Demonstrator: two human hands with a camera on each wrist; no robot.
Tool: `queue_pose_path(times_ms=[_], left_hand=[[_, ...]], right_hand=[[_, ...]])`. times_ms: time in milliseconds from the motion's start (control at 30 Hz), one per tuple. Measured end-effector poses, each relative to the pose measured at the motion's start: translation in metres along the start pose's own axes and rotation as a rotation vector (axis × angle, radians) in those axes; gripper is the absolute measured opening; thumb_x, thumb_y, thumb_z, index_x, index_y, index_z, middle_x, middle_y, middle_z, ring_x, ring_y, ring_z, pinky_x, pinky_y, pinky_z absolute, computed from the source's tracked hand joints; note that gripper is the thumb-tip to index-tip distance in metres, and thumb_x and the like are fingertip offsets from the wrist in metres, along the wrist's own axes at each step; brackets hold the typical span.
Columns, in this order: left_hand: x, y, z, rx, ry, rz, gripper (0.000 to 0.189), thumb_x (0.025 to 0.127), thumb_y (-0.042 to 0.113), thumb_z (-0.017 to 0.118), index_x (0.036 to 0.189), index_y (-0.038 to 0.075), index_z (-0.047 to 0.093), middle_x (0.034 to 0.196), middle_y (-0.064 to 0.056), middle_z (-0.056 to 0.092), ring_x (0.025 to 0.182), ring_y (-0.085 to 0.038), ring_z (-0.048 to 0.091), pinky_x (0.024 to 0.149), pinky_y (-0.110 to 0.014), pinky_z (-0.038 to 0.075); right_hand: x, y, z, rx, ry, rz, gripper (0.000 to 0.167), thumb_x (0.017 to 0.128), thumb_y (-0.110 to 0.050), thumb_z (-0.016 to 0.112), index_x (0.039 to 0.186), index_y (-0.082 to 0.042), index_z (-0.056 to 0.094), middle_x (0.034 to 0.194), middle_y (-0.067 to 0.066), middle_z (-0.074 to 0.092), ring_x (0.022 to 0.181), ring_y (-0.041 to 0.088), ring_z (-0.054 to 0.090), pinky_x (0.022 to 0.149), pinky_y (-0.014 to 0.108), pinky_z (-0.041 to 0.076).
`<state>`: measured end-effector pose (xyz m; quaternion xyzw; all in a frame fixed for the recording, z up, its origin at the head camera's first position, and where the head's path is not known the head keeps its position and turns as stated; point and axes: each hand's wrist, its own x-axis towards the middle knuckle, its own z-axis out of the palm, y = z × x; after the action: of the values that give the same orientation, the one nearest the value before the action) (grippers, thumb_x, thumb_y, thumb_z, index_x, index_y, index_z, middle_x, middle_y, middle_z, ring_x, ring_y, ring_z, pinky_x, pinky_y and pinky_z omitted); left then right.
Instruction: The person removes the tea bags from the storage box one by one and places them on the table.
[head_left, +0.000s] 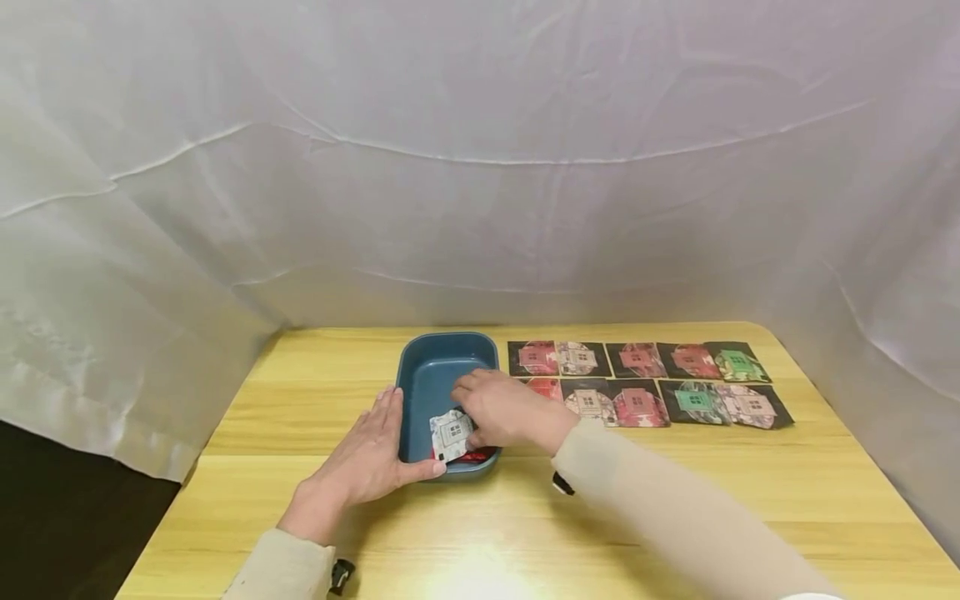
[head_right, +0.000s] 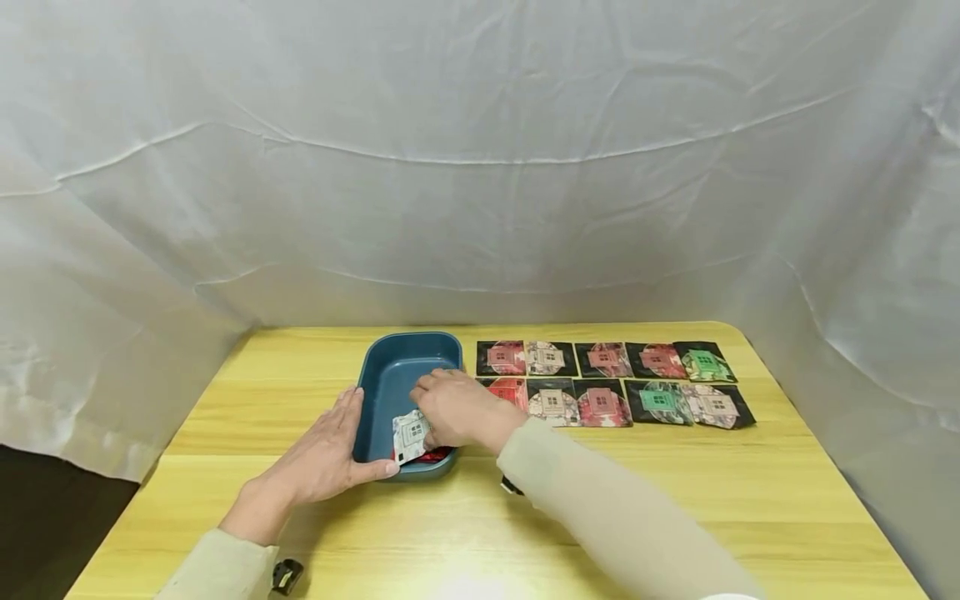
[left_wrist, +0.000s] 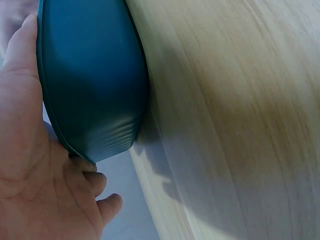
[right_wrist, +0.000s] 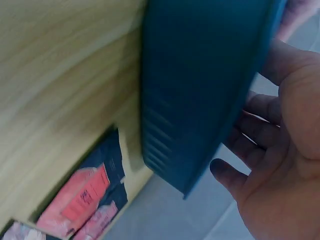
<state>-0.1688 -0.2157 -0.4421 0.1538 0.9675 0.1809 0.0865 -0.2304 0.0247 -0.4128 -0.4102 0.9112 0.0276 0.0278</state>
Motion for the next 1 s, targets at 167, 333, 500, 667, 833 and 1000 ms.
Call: queue_pose_path(times_ms=[167, 333, 500, 667, 833, 1000], left_hand=[[0.000, 0.001, 0.001, -0.006, 0.003, 0.004, 0.138, 0.083, 0.085, 0.064, 0.165, -0.010, 0.008, 0.174, -0.028, 0.009, 0.163, -0.040, 0.010, 0.132, -0.058, 0.019], [0.000, 0.001, 0.001, -0.003, 0.006, 0.001, 0.137, 0.083, 0.084, 0.065, 0.166, -0.009, 0.007, 0.174, -0.027, 0.009, 0.164, -0.039, 0.010, 0.132, -0.057, 0.019], [0.000, 0.000, 0.001, 0.002, 0.007, 0.001, 0.138, 0.083, 0.086, 0.063, 0.165, -0.009, 0.007, 0.174, -0.027, 0.009, 0.163, -0.039, 0.011, 0.132, -0.057, 0.019], [0.000, 0.001, 0.000, -0.004, 0.005, 0.002, 0.138, 0.083, 0.087, 0.062, 0.165, -0.009, 0.007, 0.174, -0.028, 0.010, 0.163, -0.040, 0.011, 0.132, -0.057, 0.019], [0.000, 0.002, -0.001, -0.013, -0.004, -0.006, 0.137, 0.084, 0.086, 0.062, 0.166, -0.008, 0.006, 0.174, -0.028, 0.009, 0.163, -0.040, 0.010, 0.132, -0.057, 0.018], [-0.001, 0.002, 0.000, -0.014, -0.003, -0.005, 0.136, 0.084, 0.085, 0.063, 0.166, -0.008, 0.006, 0.174, -0.028, 0.008, 0.163, -0.040, 0.010, 0.132, -0.057, 0.018]], right_hand=[[0.009, -0.004, 0.008, 0.016, -0.077, 0.028, 0.078, 0.087, -0.050, 0.085, 0.148, -0.010, 0.059, 0.152, 0.007, 0.060, 0.146, 0.027, 0.051, 0.130, 0.043, 0.031], [0.012, -0.006, 0.012, 0.010, -0.104, 0.050, 0.080, 0.084, -0.057, 0.085, 0.146, -0.012, 0.061, 0.146, 0.004, 0.064, 0.141, 0.026, 0.054, 0.129, 0.042, 0.033], [0.012, -0.007, 0.014, -0.027, -0.095, 0.046, 0.080, 0.084, -0.060, 0.084, 0.144, -0.011, 0.064, 0.138, 0.004, 0.067, 0.133, 0.025, 0.057, 0.126, 0.043, 0.037], [0.014, -0.008, 0.015, -0.032, -0.114, 0.065, 0.082, 0.081, -0.065, 0.083, 0.142, -0.013, 0.066, 0.135, 0.004, 0.067, 0.131, 0.025, 0.058, 0.125, 0.044, 0.038], [0.016, -0.010, 0.017, -0.053, -0.143, 0.091, 0.083, 0.081, -0.067, 0.082, 0.141, -0.012, 0.065, 0.138, 0.004, 0.066, 0.133, 0.027, 0.056, 0.127, 0.046, 0.036], [0.017, -0.011, 0.018, -0.054, -0.131, 0.096, 0.084, 0.080, -0.068, 0.081, 0.139, -0.011, 0.062, 0.132, 0.005, 0.065, 0.125, 0.025, 0.057, 0.123, 0.043, 0.041]])
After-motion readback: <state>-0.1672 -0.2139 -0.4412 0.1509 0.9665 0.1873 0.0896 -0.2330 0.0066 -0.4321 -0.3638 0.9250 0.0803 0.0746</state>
